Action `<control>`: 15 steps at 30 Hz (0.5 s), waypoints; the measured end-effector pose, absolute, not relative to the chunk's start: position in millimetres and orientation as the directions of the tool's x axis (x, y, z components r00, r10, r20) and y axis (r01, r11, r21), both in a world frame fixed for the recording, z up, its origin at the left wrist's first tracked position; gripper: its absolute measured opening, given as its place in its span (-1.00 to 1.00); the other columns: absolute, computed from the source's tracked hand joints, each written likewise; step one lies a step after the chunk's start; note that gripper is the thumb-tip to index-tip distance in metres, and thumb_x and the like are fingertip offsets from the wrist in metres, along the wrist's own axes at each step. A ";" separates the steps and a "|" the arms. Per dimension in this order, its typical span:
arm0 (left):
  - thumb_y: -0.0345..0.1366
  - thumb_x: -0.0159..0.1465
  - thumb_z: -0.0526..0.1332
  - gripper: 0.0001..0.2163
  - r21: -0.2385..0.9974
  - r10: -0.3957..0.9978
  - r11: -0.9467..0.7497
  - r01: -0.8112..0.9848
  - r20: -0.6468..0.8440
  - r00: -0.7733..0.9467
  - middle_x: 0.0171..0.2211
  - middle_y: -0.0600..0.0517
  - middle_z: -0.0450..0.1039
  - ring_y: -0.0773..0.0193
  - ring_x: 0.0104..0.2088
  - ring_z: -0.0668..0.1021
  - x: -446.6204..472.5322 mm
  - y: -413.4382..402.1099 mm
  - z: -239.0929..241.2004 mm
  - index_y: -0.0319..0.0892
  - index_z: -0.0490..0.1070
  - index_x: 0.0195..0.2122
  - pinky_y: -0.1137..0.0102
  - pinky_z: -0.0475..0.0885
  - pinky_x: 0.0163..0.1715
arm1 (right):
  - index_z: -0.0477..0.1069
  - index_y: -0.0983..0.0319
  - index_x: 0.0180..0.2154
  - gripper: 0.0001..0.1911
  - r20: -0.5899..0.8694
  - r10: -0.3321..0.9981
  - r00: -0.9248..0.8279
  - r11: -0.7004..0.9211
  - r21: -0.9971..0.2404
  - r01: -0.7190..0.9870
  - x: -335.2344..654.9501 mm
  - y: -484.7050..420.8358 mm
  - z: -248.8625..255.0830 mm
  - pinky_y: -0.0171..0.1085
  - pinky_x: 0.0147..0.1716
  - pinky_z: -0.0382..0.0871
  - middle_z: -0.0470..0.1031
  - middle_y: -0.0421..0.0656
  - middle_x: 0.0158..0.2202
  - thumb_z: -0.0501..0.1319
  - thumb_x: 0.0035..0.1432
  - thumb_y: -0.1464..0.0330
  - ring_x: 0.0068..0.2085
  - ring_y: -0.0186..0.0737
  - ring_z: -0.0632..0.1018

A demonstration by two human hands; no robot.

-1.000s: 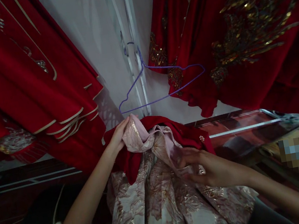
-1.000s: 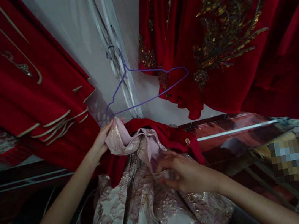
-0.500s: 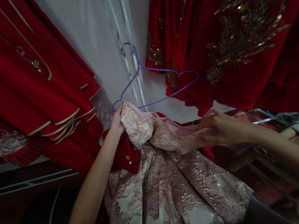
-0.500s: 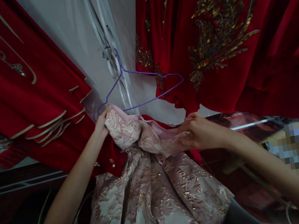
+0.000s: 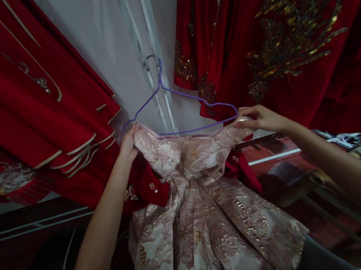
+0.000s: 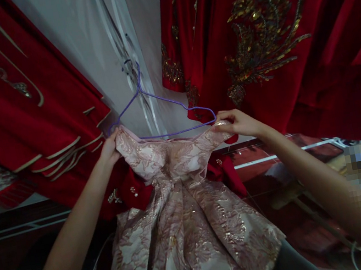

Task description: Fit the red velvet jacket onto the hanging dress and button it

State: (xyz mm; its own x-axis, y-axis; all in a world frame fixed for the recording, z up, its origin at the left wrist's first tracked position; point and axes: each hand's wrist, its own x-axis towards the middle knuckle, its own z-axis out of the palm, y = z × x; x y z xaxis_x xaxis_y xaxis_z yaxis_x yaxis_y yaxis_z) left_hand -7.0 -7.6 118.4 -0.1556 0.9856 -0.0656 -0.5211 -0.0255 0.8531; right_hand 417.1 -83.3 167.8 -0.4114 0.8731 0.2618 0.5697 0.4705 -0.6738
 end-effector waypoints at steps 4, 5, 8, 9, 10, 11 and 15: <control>-0.26 0.17 0.27 -0.84 0.861 0.985 -0.069 -0.505 -0.021 -0.169 -0.50 0.03 0.48 0.37 -0.53 0.50 -6.3 -5.7 117.0 -0.26 0.42 -0.33 0.48 0.43 -0.40 | 0.37 0.21 -0.53 -0.73 0.384 0.856 -0.347 0.517 -0.672 0.530 419.2 -80.4 162.7 -0.27 -0.38 0.21 0.29 -0.18 -0.44 0.22 0.02 0.16 -0.39 -0.26 0.35; -0.26 0.17 0.26 -0.85 0.862 0.985 -0.081 -0.500 -0.007 -0.173 -0.50 0.03 0.48 0.37 -0.53 0.50 -5.9 -5.8 116.9 -0.26 0.42 -0.33 0.48 0.42 -0.41 | 0.35 0.21 -0.55 -0.74 0.413 0.855 -0.313 0.518 -0.679 0.520 419.4 -78.5 162.3 -0.26 -0.37 0.21 0.28 -0.18 -0.44 0.20 0.03 0.18 -0.39 -0.25 0.35; -0.27 0.19 0.25 -0.87 0.868 0.982 -0.109 -0.484 0.017 -0.191 -0.54 0.05 0.46 0.38 -0.55 0.48 -5.6 -7.5 117.8 -0.25 0.43 -0.35 0.49 0.41 -0.44 | 0.28 0.21 -0.57 -0.77 0.478 0.845 -0.241 0.530 -0.682 0.505 415.2 -65.4 169.2 -0.24 -0.33 0.22 0.27 -0.17 -0.45 0.13 0.03 0.24 -0.36 -0.22 0.34; -0.28 0.19 0.24 -0.87 0.871 0.981 -0.111 -0.479 0.018 -0.194 -0.55 0.05 0.45 0.38 -0.55 0.47 -5.6 -8.4 118.3 -0.25 0.43 -0.36 0.50 0.40 -0.44 | 0.27 0.21 -0.58 -0.78 0.494 0.835 -0.243 0.544 -0.671 0.504 410.9 -58.6 174.6 -0.23 -0.31 0.22 0.27 -0.17 -0.45 0.12 0.02 0.25 -0.35 -0.21 0.34; -0.28 0.19 0.24 -0.87 0.872 0.980 -0.112 -0.476 0.019 -0.197 -0.55 0.05 0.45 0.38 -0.55 0.47 -5.5 -9.4 118.7 -0.25 0.43 -0.36 0.50 0.40 -0.44 | 0.27 0.21 -0.58 -0.79 0.506 0.822 -0.261 0.563 -0.653 0.506 404.9 -51.0 181.4 -0.23 -0.29 0.23 0.27 -0.17 -0.45 0.12 0.02 0.27 -0.35 -0.22 0.34; -0.28 0.19 0.24 -0.87 0.874 0.980 -0.110 -0.474 0.016 -0.197 -0.55 0.05 0.45 0.39 -0.55 0.47 -5.0 -10.4 118.8 -0.25 0.43 -0.37 0.50 0.40 -0.45 | 0.26 0.22 -0.58 -0.80 0.512 0.807 -0.294 0.586 -0.631 0.508 397.0 -43.2 189.1 -0.22 -0.27 0.23 0.27 -0.17 -0.44 0.12 0.01 0.28 -0.34 -0.22 0.34; -0.31 0.20 0.23 -0.89 0.865 0.982 -0.086 -0.495 -0.011 -0.190 -0.50 0.04 0.48 0.39 -0.53 0.48 0.3 -14.5 116.3 -0.26 0.44 -0.37 0.50 0.40 -0.44 | 0.28 0.24 -0.58 -0.77 0.450 0.739 -0.502 0.674 -0.507 0.537 352.8 -20.5 218.1 -0.17 -0.17 0.25 0.24 -0.17 -0.45 0.10 0.04 0.27 -0.30 -0.21 0.34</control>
State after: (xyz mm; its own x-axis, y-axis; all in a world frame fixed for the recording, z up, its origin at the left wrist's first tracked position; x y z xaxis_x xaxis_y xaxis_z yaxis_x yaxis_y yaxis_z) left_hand 0.3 -14.5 116.3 -0.1895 0.9818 -0.0112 -0.4952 -0.0857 0.8645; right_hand 352.8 -20.5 218.1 -0.5020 0.7388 0.4497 0.5375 0.6738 -0.5070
